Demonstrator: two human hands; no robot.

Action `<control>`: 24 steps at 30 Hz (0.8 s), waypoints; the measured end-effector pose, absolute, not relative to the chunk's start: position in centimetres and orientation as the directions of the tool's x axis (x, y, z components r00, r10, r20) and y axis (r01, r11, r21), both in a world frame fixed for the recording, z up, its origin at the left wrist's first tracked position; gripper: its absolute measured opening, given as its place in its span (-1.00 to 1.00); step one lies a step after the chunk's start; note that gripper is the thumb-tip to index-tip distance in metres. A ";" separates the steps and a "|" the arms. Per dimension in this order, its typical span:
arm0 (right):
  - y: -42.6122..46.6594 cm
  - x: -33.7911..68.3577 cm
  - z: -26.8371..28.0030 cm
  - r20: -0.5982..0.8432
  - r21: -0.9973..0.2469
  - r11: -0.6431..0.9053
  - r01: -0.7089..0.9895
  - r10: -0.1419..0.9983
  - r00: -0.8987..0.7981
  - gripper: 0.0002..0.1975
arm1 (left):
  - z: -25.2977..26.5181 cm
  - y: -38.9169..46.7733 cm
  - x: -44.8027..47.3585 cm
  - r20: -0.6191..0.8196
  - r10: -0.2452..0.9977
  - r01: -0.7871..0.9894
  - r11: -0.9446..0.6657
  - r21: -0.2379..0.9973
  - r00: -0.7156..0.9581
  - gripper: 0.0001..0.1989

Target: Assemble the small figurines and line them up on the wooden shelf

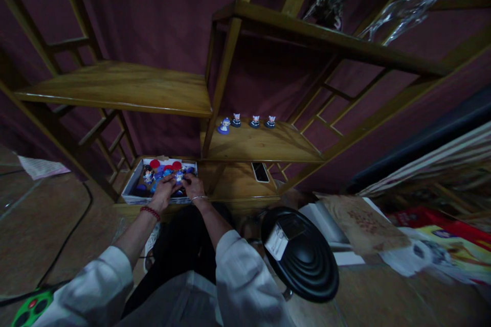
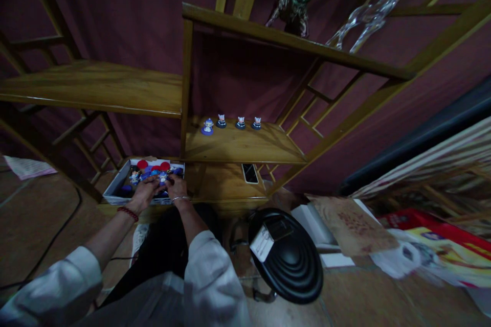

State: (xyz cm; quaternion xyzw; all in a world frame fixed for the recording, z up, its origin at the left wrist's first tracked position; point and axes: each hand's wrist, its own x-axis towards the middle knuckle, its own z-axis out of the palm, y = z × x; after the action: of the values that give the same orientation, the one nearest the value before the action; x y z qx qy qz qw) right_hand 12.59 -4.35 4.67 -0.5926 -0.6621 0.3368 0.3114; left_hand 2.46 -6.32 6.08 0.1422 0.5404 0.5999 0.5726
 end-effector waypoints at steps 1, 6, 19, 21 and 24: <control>-4.4 12.6 4.8 0.019 -0.811 0.075 0.580 0.995 -0.102 -0.80 | 6.2 -6.3 2.5 -0.448 0.842 -0.535 0.239 0.810 -0.301 -0.77; -4.5 12.8 5.6 0.044 -0.786 0.100 0.610 0.993 -0.107 -0.80 | 6.7 -6.4 2.6 -0.409 0.873 -0.526 0.225 0.820 -0.265 -0.74; -4.5 12.9 5.7 0.048 -0.833 0.086 0.547 0.995 -0.084 -0.75 | 7.6 -6.8 3.0 -0.399 0.882 -0.574 0.198 0.795 -0.249 -0.70; -4.5 12.9 5.5 0.058 -0.846 0.097 0.525 0.994 -0.090 -0.74 | 7.8 -6.9 3.0 -0.408 0.876 -0.572 0.201 0.795 -0.259 -0.70; -4.6 12.9 5.5 0.063 -0.849 0.100 0.519 0.994 -0.089 -0.73 | 7.9 -7.1 3.1 -0.414 0.872 -0.570 0.207 0.795 -0.262 -0.70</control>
State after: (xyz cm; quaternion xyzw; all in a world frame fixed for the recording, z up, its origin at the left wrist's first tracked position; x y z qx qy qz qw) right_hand 12.95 -4.60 5.47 -0.5777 -0.6547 0.3407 0.3487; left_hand 3.14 -7.12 7.94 0.1488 0.5064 0.6120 0.5889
